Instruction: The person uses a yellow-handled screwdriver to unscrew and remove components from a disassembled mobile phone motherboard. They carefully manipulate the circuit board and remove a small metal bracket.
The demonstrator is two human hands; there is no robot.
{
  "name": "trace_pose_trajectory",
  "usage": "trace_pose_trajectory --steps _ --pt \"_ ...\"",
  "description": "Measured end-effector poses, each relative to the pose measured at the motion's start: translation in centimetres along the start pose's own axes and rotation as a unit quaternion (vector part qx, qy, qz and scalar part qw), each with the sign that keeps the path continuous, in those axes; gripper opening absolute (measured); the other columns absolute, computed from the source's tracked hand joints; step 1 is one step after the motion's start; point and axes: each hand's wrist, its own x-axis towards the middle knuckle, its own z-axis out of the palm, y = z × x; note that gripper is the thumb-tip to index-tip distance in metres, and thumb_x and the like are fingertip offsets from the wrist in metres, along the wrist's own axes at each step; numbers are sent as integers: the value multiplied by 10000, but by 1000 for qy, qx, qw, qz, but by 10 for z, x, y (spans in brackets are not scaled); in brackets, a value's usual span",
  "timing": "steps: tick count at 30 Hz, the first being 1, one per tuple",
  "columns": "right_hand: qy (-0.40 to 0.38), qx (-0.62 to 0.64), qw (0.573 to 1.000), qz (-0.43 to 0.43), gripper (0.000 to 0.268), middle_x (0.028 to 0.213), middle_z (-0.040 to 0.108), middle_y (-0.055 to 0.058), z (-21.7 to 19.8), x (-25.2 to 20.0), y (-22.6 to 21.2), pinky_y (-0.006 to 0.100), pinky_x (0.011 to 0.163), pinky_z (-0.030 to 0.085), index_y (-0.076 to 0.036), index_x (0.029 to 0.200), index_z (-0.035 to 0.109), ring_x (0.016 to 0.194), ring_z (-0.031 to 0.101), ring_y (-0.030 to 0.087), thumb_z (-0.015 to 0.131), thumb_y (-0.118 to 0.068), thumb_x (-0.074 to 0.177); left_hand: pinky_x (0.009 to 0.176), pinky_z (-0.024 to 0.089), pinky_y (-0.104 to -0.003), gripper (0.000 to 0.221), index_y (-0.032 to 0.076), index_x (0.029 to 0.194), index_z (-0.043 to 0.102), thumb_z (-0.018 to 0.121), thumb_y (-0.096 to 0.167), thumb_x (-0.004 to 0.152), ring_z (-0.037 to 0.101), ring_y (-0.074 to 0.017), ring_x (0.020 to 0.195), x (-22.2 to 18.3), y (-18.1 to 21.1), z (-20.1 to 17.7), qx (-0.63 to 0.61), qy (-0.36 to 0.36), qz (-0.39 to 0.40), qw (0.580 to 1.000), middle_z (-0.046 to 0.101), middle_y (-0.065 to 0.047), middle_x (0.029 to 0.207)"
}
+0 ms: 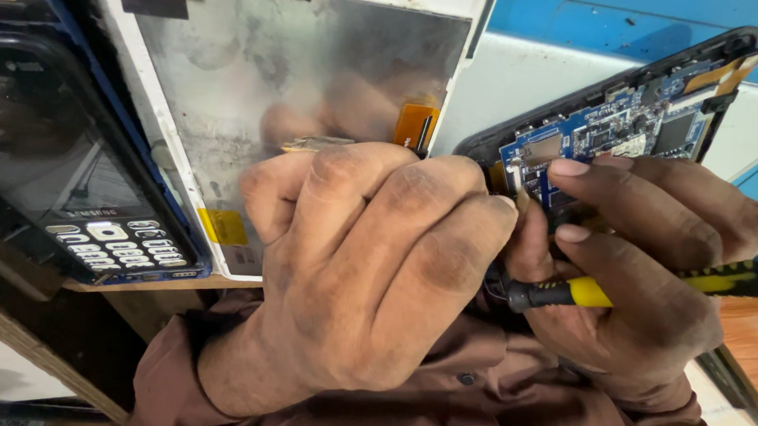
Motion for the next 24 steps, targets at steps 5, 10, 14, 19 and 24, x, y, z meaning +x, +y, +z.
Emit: trace_pose_trajectory --steps 5,10,14,19,24 --pt "-47 4 999 -13 325 1099 714 147 -8 2 4 400 825 462 -55 970 522 1014 566 285 811 -148 855 893 307 -385 194 112 1128 658 743 250 1021 626 -159 945 0 0 2 -25 11 -6 1000 674 16 1064" --pt "-49 0 998 -27 341 1078 696 142 -8 2 7 369 807 493 -59 962 510 988 564 300 828 -124 857 891 310 -383 212 111 1125 656 749 269 1019 627 -155 938 -1 0 3 -28 17 -10 999 675 19 1059" --pt "-47 -9 998 -32 343 1075 701 138 -8 1 8 378 809 502 -59 956 511 987 580 293 829 -129 849 887 309 -384 199 122 1098 663 754 270 1000 630 -147 925 -1 1 5 -22 19 -12 999 681 28 1037" --pt "-53 -17 998 -11 255 1072 725 136 -7 -1 5 395 827 519 -56 899 528 1002 614 296 781 -45 862 901 305 -392 170 128 1096 662 750 254 1022 626 -140 933 -2 2 5 -24 22 -15 999 679 34 1040" --pt "-80 18 996 -15 292 1086 707 177 -13 1 11 403 817 553 -32 916 534 970 580 335 802 -123 843 902 305 -390 177 130 1092 661 741 270 1021 618 -141 923 -2 2 8 -26 32 -17 999 672 35 1039"
